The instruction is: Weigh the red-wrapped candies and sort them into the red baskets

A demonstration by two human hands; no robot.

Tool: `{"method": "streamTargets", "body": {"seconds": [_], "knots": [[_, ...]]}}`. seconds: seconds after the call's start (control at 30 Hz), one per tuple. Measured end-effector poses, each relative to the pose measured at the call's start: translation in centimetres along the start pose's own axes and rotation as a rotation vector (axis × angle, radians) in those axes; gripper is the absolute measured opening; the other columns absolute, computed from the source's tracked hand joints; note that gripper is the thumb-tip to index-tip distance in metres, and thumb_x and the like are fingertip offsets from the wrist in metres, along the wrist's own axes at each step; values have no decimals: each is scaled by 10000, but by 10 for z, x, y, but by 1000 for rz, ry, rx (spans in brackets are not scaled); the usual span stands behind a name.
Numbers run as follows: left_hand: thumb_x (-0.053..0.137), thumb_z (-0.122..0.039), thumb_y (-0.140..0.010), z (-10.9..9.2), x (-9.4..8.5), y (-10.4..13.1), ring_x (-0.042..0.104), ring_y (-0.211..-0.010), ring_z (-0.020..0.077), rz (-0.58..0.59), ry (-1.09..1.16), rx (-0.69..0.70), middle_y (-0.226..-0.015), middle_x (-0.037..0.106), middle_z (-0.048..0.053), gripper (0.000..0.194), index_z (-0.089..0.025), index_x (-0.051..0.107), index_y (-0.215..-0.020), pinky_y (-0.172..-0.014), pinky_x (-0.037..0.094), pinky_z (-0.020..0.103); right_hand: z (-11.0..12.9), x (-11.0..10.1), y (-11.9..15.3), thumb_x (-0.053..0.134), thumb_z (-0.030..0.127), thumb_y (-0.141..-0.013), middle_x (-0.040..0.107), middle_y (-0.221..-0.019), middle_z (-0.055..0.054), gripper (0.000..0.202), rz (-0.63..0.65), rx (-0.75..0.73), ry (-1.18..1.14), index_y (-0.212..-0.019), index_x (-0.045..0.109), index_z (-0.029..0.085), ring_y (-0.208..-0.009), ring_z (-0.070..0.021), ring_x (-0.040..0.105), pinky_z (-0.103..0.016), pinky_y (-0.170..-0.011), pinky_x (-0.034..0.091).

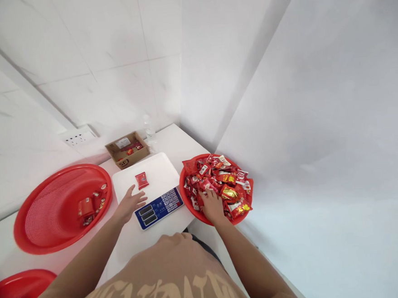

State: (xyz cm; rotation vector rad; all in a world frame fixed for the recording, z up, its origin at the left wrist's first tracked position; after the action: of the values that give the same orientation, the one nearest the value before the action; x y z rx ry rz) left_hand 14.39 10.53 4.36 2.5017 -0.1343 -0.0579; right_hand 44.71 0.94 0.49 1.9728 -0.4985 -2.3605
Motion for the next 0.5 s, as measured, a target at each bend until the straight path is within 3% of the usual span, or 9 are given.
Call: {"method": "streamTargets", "body": {"seconds": [0.2, 0.4, 0.5], "knots": [[623, -374, -757, 11, 5, 11, 657, -886, 174, 56, -99, -27, -1126, 629, 136, 519, -173, 474, -1211, -784, 525, 307, -8, 1, -17, 382, 122, -830, 613, -1110, -95, 369, -108, 5, -174, -1084, 640, 190, -1037, -223, 522, -322, -890, 389], [624, -396, -744, 16, 11, 21, 639, -896, 174, 138, -151, -31, -1086, 644, 128, 469, -165, 518, -1139, -787, 511, 302, -27, -21, -24, 457, 296, -779, 670, -942, -56, 251, -211, 233, -676, -891, 655, 192, -884, -208, 601, -331, -808, 444], [622, -423, -742, 14, 20, 26, 624, -916, 174, 195, -169, -38, -1113, 628, 130, 487, -166, 510, -1141, -800, 495, 303, -23, -30, -26, 528, 383, -725, 673, -849, -49, 236, -260, 307, -1022, -827, 620, 192, -804, -212, 616, -350, -746, 478]]}}
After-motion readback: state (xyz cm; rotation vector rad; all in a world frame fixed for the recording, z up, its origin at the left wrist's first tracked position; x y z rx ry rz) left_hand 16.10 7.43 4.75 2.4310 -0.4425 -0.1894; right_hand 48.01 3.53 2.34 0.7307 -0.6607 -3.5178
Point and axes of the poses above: each hand's wrist, its own y-axis away from the middle knuckle, its own x-axis out of the palm, z = x × y, the point moved 2 cm from there along -y, towards the middle knuckle
